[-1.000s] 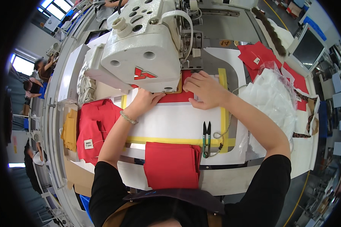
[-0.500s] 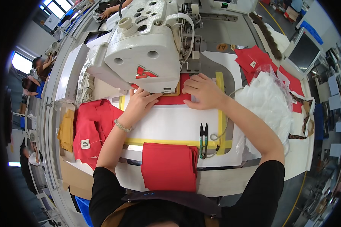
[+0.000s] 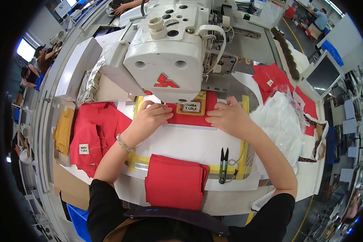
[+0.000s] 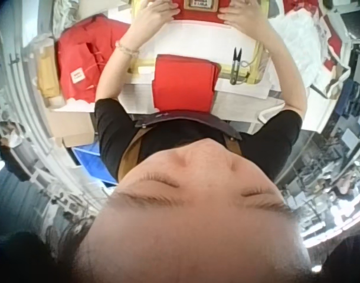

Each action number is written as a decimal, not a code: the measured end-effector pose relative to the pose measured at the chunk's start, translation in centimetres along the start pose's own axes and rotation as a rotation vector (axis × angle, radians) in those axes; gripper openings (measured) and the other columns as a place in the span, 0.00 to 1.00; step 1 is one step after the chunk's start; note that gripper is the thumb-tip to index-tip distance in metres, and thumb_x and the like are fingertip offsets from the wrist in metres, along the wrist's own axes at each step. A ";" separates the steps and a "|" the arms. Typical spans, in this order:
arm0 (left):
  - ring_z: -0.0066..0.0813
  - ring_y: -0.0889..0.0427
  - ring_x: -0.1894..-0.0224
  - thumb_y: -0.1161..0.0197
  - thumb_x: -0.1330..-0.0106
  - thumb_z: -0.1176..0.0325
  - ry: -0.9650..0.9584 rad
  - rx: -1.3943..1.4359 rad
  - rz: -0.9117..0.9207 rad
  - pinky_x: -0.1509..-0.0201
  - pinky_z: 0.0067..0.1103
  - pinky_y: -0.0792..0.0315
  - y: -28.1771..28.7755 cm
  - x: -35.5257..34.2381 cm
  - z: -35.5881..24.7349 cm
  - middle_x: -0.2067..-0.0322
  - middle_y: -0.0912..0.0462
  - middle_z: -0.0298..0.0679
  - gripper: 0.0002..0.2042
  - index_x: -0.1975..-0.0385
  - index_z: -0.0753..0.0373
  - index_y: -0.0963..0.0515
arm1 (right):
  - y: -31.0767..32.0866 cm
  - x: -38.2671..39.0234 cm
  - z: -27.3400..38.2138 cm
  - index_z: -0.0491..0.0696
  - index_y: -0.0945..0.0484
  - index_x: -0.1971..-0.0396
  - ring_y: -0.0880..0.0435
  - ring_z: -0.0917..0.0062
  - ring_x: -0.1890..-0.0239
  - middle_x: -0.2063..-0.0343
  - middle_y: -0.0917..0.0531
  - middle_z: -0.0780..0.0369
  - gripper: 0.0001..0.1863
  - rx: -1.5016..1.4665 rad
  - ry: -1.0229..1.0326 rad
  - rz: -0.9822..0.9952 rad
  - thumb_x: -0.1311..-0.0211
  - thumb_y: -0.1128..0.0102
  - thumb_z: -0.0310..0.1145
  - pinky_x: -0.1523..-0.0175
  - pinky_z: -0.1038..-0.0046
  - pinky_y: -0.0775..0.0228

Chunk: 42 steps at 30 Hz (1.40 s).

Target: The person sews white labels onto red fabric pieces using a sewing machine. They align each label, guide the fabric through the machine, and trim excess thread with scissors. The finished pieces are stacked on the table.

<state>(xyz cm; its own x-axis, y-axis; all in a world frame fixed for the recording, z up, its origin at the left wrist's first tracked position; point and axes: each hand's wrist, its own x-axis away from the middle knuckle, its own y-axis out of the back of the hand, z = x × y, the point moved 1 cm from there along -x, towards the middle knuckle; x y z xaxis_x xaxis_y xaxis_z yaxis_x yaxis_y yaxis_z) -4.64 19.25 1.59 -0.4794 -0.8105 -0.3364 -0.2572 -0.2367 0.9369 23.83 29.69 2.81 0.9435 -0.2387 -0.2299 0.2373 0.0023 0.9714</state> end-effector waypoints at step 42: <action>0.30 0.20 0.56 0.37 0.50 0.73 -0.281 -0.081 0.024 0.56 0.24 0.27 0.9 4.8 -5.3 0.59 0.18 0.39 0.16 0.60 0.67 0.18 | 3.5 7.3 13.5 0.45 0.24 0.70 0.26 0.71 0.74 0.75 0.26 0.61 0.26 0.038 -0.612 0.012 0.57 0.27 0.53 0.69 0.70 0.42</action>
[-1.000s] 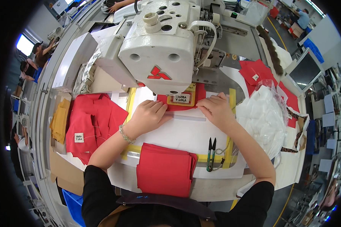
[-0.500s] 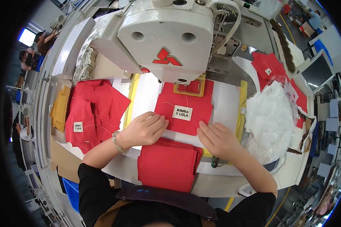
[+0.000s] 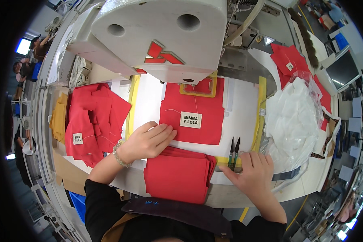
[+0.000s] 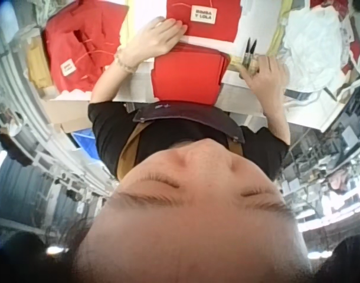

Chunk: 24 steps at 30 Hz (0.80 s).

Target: The person sews white labels onto red fabric pieces using a sewing machine. They align each label, guide the fabric through the machine, and trim excess thread with scissors. The finished pieces are stacked on the table.

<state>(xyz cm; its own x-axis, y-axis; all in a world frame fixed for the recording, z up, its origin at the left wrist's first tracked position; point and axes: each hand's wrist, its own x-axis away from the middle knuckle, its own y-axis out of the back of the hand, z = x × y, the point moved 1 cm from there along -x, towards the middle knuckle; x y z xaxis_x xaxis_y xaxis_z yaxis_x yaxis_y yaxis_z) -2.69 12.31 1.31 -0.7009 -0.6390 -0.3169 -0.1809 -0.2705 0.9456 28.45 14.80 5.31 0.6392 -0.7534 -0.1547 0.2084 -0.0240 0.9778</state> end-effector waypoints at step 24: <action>0.27 0.20 0.59 0.37 0.50 0.73 0.101 0.091 -0.070 0.60 0.22 0.28 -0.5 0.3 0.2 0.60 0.19 0.39 0.17 0.58 0.66 0.19 | -1.9 -2.5 -2.0 0.38 0.31 0.50 0.20 0.66 0.66 0.68 0.21 0.54 0.13 -0.600 -0.449 -0.150 0.33 0.54 0.21 0.59 0.70 0.30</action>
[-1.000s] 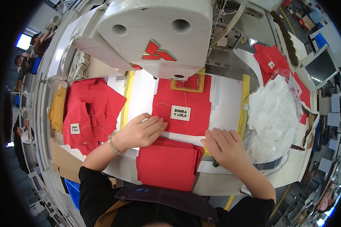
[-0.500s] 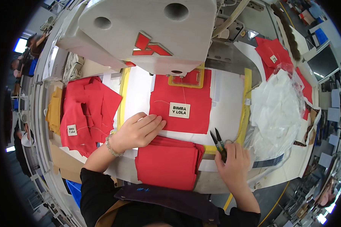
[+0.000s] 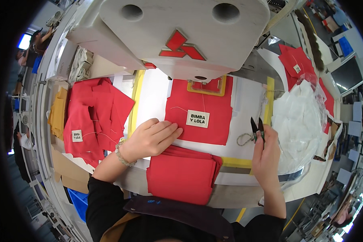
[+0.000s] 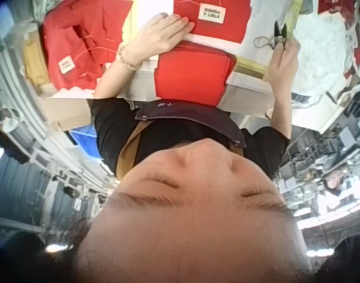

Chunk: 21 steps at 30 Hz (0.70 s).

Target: The person sews white labels onto red fabric pieces using a sewing machine. They align each label, guide the fabric through the machine, and trim excess thread with scissors. The finished pieces are stacked on the table.

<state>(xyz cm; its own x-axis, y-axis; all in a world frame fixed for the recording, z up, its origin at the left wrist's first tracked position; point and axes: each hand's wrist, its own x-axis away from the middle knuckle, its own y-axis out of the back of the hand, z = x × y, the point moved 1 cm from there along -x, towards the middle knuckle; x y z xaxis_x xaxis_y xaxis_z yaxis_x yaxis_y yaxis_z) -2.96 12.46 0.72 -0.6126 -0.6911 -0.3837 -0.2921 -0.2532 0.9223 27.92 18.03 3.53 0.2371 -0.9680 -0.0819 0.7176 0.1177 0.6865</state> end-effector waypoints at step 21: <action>0.24 0.24 0.80 0.36 0.51 0.76 -0.068 0.246 -0.165 0.76 0.17 0.28 5.6 5.2 -2.7 0.63 0.15 0.48 0.12 0.65 0.70 0.19 | -4.4 -6.5 6.0 0.54 0.17 0.56 0.34 0.82 0.83 0.81 0.36 0.69 0.23 0.641 0.927 -0.019 0.56 0.25 0.39 0.77 0.78 0.45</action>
<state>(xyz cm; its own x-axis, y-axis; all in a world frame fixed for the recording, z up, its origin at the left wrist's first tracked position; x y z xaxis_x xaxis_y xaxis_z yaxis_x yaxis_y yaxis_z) -5.82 5.61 4.03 -0.5876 -0.6052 -0.5371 -0.5555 -0.1809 0.8116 19.29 22.47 5.43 0.8160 -0.3988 -0.4185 0.3212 -0.2891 0.9018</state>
